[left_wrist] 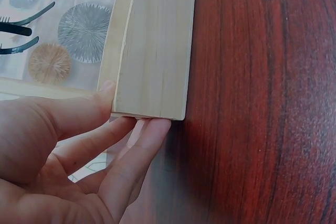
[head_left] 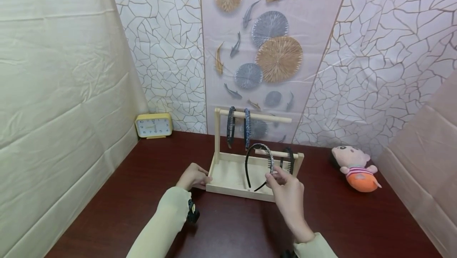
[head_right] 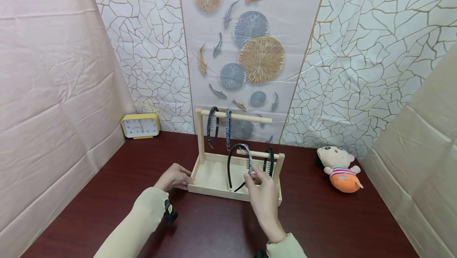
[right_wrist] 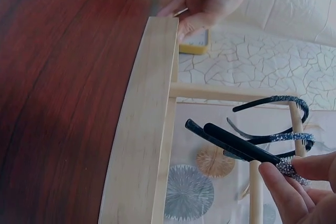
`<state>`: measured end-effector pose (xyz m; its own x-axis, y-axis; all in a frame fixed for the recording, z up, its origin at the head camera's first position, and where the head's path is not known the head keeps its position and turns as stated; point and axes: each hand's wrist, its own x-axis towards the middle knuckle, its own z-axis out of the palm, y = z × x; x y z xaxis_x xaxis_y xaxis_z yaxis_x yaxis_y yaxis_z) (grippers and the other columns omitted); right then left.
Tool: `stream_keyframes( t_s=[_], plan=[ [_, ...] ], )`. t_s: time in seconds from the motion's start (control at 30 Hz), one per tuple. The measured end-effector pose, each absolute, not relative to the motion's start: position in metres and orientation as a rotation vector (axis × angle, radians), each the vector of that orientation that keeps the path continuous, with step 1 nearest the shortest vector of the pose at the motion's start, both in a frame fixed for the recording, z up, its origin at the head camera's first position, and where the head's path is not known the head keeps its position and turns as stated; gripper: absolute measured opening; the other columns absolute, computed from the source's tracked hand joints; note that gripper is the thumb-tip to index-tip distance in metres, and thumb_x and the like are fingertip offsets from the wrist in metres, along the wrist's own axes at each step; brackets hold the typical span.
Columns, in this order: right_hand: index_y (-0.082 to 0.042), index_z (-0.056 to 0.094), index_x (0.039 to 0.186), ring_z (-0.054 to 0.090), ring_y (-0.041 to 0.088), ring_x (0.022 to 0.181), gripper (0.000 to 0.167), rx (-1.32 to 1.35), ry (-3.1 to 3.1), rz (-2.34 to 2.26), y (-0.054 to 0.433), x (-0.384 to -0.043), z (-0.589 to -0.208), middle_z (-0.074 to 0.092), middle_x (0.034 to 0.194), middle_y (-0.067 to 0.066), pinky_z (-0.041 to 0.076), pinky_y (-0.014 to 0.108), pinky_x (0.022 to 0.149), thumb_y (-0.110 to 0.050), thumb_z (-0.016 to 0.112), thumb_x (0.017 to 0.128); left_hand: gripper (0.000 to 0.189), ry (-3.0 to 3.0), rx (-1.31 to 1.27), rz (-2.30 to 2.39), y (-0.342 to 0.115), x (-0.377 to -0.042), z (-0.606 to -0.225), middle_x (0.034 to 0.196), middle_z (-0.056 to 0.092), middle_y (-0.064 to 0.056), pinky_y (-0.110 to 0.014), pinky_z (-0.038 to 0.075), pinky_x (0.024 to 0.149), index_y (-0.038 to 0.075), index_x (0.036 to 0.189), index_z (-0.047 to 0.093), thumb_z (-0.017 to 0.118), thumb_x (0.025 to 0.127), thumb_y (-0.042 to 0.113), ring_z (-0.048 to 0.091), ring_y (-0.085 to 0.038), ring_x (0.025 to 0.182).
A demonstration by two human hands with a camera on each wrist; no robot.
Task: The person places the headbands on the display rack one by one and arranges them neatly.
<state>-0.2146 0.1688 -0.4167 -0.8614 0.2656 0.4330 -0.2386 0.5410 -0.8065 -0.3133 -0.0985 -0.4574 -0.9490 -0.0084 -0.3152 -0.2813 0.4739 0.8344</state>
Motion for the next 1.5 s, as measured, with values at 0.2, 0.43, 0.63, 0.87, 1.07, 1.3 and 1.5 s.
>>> stream_keyframes(
  t_s=[0.2, 0.43, 0.63, 0.87, 1.07, 1.3, 1.5],
  plan=[
    [0.001, 0.069, 0.120, 0.073, 0.014, 0.065, 0.035, -0.054, -2.248, 1.262, 0.172, -0.218, -0.419, 0.075, 0.087, 0.013, 0.051, 0.010, 0.055, -0.012, 0.074, 0.088, 0.037, 2.483, -0.226, 1.439, -0.098, -0.313, -0.458, 0.103, 0.070, -0.019, -0.034, 0.061, 0.068, -0.009, 0.117, 0.067, 0.076, 0.085, 0.008, 0.072, -0.021, 0.082],
    [0.002, 0.069, 0.118, 0.073, 0.015, 0.065, 0.035, -0.072, -2.212, 1.250, 0.174, -0.219, -0.422, 0.075, 0.086, 0.014, 0.051, 0.010, 0.054, -0.011, 0.076, 0.086, 0.037, 2.508, -0.205, 1.424, -0.098, -0.312, -0.457, 0.103, 0.070, -0.018, -0.031, 0.059, 0.066, -0.008, 0.116, 0.068, 0.076, 0.085, 0.010, 0.070, -0.019, 0.081],
    [0.002, 0.069, 0.118, 0.073, 0.018, 0.068, 0.035, -0.092, -2.206, 1.229, 0.176, -0.218, -0.422, 0.075, 0.085, 0.014, 0.049, 0.009, 0.053, -0.011, 0.076, 0.086, 0.037, 2.462, -0.211, 1.487, -0.095, -0.310, -0.456, 0.100, 0.068, -0.021, -0.036, 0.062, 0.064, -0.011, 0.118, 0.065, 0.074, 0.086, 0.005, 0.072, -0.023, 0.081],
    [0.001, 0.071, 0.114, 0.073, 0.021, 0.069, 0.032, -0.101, -2.205, 1.178, 0.178, -0.221, -0.426, 0.075, 0.084, 0.013, 0.048, 0.009, 0.053, -0.011, 0.077, 0.085, 0.037, 2.468, -0.217, 1.476, -0.094, -0.309, -0.454, 0.100, 0.068, -0.020, -0.035, 0.062, 0.064, -0.010, 0.118, 0.066, 0.075, 0.085, 0.006, 0.073, -0.023, 0.080],
    [0.000, 0.073, 0.112, 0.072, 0.021, 0.072, 0.032, -0.095, -2.243, 1.121, 0.177, -0.223, -0.431, 0.075, 0.082, 0.009, 0.051, 0.017, 0.056, -0.015, 0.078, 0.084, 0.036, 2.486, -0.240, 1.449, -0.093, -0.308, -0.454, 0.101, 0.068, -0.019, -0.034, 0.061, 0.065, -0.008, 0.116, 0.068, 0.076, 0.084, 0.007, 0.071, -0.021, 0.080],
    [-0.001, 0.073, 0.111, 0.073, 0.024, 0.077, 0.033, -0.111, -2.291, 1.145, 0.177, -0.226, -0.433, 0.075, 0.087, 0.011, 0.055, 0.023, 0.059, -0.018, 0.079, 0.084, 0.037, 2.477, -0.231, 1.475, -0.093, -0.309, -0.455, 0.100, 0.068, -0.021, -0.036, 0.062, 0.064, -0.011, 0.117, 0.066, 0.075, 0.085, 0.005, 0.071, -0.022, 0.080],
    [-0.003, 0.074, 0.107, 0.073, 0.022, 0.077, 0.029, -0.100, -2.312, 1.157, 0.176, -0.231, -0.433, 0.076, 0.088, 0.009, 0.053, 0.022, 0.058, -0.020, 0.079, 0.084, 0.036, 2.465, -0.238, 1.498, -0.094, -0.309, -0.457, 0.099, 0.068, -0.022, -0.037, 0.062, 0.063, -0.012, 0.117, 0.065, 0.073, 0.086, 0.003, 0.072, -0.026, 0.081]
  ],
)
